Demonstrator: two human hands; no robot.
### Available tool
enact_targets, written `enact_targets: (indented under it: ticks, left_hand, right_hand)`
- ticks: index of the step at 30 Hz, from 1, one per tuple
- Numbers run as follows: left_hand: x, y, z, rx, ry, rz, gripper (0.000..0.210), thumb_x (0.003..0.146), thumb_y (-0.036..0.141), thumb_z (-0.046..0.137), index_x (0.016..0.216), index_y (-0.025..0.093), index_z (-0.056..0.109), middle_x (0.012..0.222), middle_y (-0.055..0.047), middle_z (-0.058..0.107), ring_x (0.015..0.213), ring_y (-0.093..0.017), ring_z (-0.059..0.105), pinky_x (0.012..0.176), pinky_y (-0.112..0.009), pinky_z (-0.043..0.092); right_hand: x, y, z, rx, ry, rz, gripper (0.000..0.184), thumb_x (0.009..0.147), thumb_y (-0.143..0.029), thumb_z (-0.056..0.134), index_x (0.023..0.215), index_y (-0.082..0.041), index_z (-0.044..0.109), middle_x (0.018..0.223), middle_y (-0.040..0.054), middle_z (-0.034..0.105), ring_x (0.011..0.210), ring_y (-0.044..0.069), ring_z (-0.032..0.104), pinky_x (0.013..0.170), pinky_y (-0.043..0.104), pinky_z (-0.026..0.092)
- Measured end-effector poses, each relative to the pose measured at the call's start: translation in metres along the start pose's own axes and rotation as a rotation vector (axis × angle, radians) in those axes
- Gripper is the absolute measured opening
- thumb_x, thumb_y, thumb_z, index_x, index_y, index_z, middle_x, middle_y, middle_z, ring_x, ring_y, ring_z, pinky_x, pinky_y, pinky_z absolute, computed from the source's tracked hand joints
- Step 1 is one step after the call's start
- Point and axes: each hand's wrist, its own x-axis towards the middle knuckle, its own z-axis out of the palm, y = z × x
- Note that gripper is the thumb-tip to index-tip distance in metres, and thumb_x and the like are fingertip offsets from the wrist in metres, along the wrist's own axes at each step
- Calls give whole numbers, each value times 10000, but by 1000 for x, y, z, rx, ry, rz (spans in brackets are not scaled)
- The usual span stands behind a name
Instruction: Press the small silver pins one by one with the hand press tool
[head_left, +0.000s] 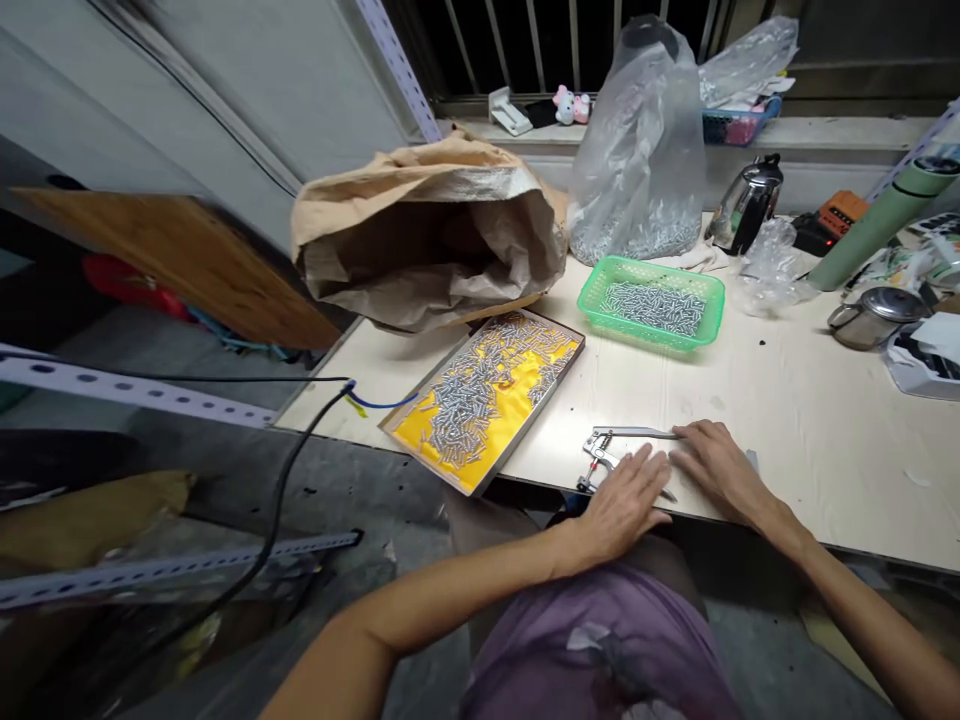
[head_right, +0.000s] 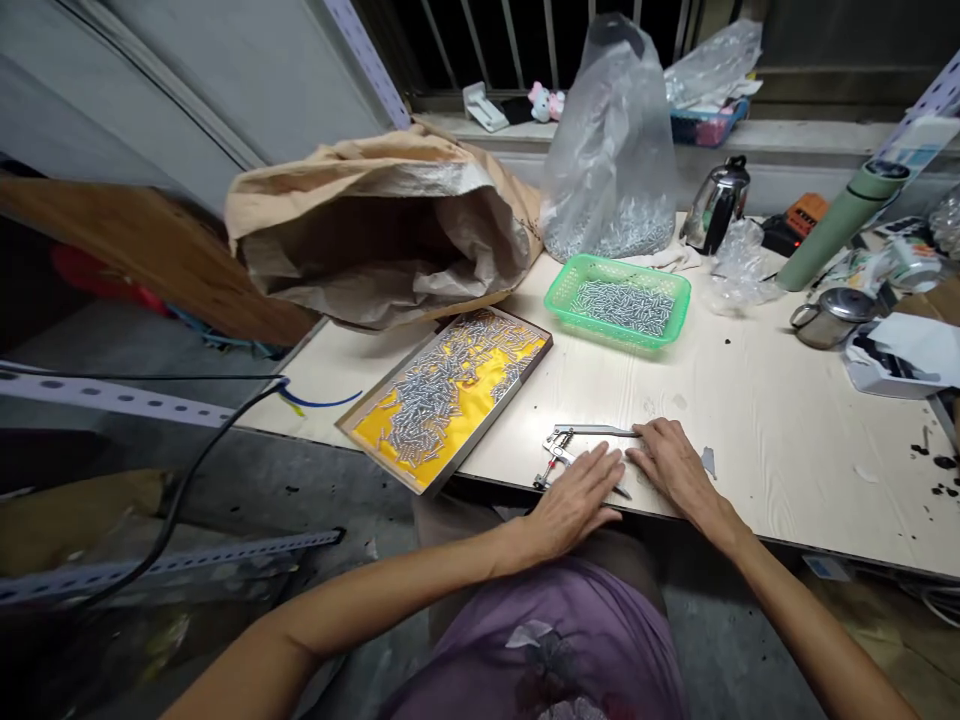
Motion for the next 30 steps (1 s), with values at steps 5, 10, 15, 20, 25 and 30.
enact_targets:
  ticks: [5, 10, 15, 20, 25, 30]
  left_hand:
    - [-10, 15, 9, -56, 13, -6, 552, 892, 513, 472, 1307, 153, 413, 1351, -167, 499, 1351, -278, 353, 1115, -499, 266]
    - [-10, 16, 17, -58, 11, 7, 602, 876, 528, 491, 1313, 118, 429, 1328, -175, 512, 1315, -307, 383, 1090, -490, 294]
    - [-7, -4, 25, -34, -2, -251, 318, 922, 335, 449, 1191, 201, 551, 1046, -107, 658, 1018, -258, 562, 824, -410, 464]
    - [-7, -48, 0, 37, 90, -462, 332, 923, 186, 358, 1190, 197, 555, 930, -102, 665, 820, -223, 568, 681, -350, 460]
    - [-16, -69, -40, 106, 227, -263, 303, 936, 222, 366, 1136, 232, 594, 1033, -109, 637, 922, -221, 563, 776, -376, 480]
    - [-6, -130, -93, 242, 270, -456, 228, 924, 170, 417, 953, 164, 643, 958, -94, 619, 884, -200, 538, 777, -358, 471]
  right_hand:
    - [36, 1, -3, -181, 65, 130, 230, 912, -280, 454, 879, -165, 650, 892, 110, 611, 869, 252, 502, 743, 382, 420]
    - [57, -50, 2, -159, -67, -243, 169, 867, -213, 552, 987, -218, 671, 1065, 92, 604, 1003, 232, 488, 800, 350, 407]
    - [69, -96, 30, -217, -275, -643, 76, 818, -186, 620, 764, -217, 662, 963, 64, 623, 1055, 229, 478, 799, 345, 393]
    - [86, -101, 49, -227, -177, -696, 151, 823, -68, 547, 748, -186, 605, 748, 36, 614, 791, 177, 532, 698, 316, 409]
    - [112, -80, -8, 117, 299, -510, 249, 932, -149, 360, 945, -195, 604, 837, 51, 649, 811, 171, 576, 732, 313, 455]
    - [157, -14, -80, 18, 505, -163, 268, 932, -343, 409, 1036, -212, 619, 903, 85, 637, 866, 242, 591, 765, 403, 468]
